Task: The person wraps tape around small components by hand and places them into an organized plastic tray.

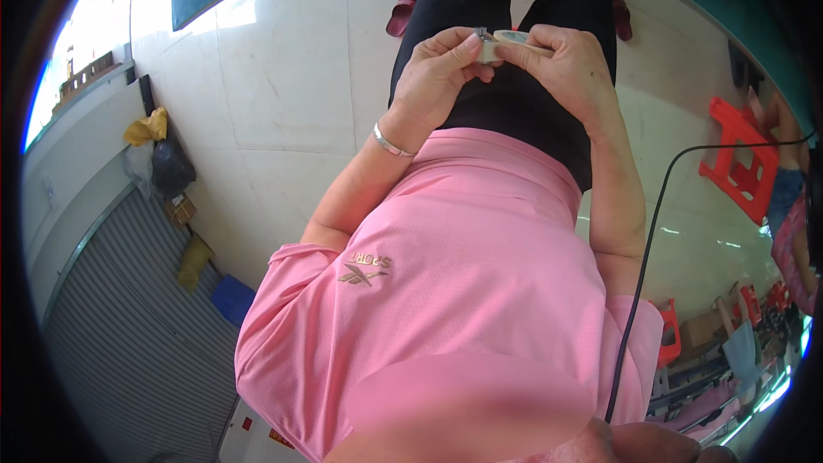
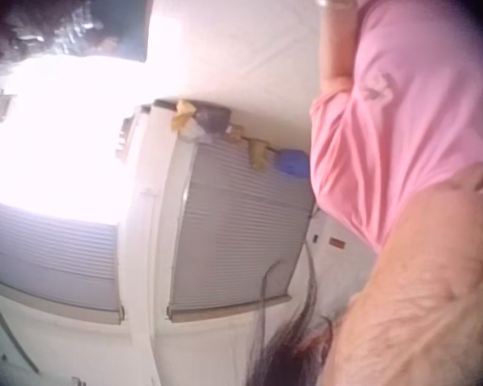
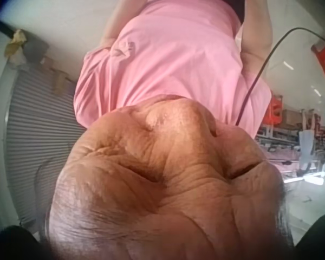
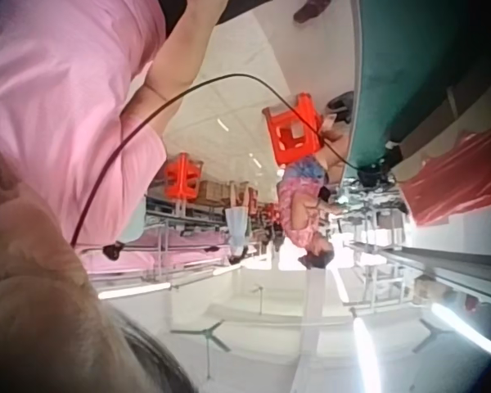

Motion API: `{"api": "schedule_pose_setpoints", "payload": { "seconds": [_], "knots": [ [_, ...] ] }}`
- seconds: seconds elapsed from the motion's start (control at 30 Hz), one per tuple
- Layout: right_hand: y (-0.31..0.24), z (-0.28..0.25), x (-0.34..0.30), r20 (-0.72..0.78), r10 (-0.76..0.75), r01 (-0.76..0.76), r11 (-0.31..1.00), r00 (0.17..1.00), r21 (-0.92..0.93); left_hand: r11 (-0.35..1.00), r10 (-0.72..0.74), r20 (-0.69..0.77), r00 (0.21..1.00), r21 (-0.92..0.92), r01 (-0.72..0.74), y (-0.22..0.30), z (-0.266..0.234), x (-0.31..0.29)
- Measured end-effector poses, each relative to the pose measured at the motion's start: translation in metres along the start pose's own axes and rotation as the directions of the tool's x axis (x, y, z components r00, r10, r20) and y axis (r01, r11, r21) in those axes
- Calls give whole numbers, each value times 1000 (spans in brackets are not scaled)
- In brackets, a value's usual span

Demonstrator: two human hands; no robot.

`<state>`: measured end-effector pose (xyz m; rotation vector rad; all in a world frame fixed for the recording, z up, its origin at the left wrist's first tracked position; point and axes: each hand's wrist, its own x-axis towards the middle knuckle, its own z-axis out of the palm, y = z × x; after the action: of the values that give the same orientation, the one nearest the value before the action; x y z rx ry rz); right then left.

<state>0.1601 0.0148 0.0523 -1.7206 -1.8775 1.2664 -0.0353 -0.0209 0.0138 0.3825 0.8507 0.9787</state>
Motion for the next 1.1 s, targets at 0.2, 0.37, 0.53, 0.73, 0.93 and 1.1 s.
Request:
{"api": "schedule_pose_setpoints", "payload": {
  "seconds": [0.2,0.37,0.53,0.73,0.93,1.1],
  "knots": [
    [-4,-3,-3,-26,-28,28,1000,999,12,1000,-29,49,998,-4,30,3,2,-2],
    [-2,0,-7,-54,-34,37,998,998,57,1000,8,103,995,20,-10,-1,-8,-2],
    [-3,0,-5,-5,27,-27,997,1000,77,998,59,142,988,-30,-55,-5,-10,0],
    [-2,1,-2,-23,36,-34,996,999,85,994,105,108,989,-49,-100,-5,-4,5],
    [-11,-7,-8,-38,48,-48,999,998,-17,989,147,89,985,11,-149,-7,-9,7],
    [-14,-11,-8,-47,59,-62,996,997,-68,979,183,120,976,71,-192,-6,-6,7]
  ]
}}
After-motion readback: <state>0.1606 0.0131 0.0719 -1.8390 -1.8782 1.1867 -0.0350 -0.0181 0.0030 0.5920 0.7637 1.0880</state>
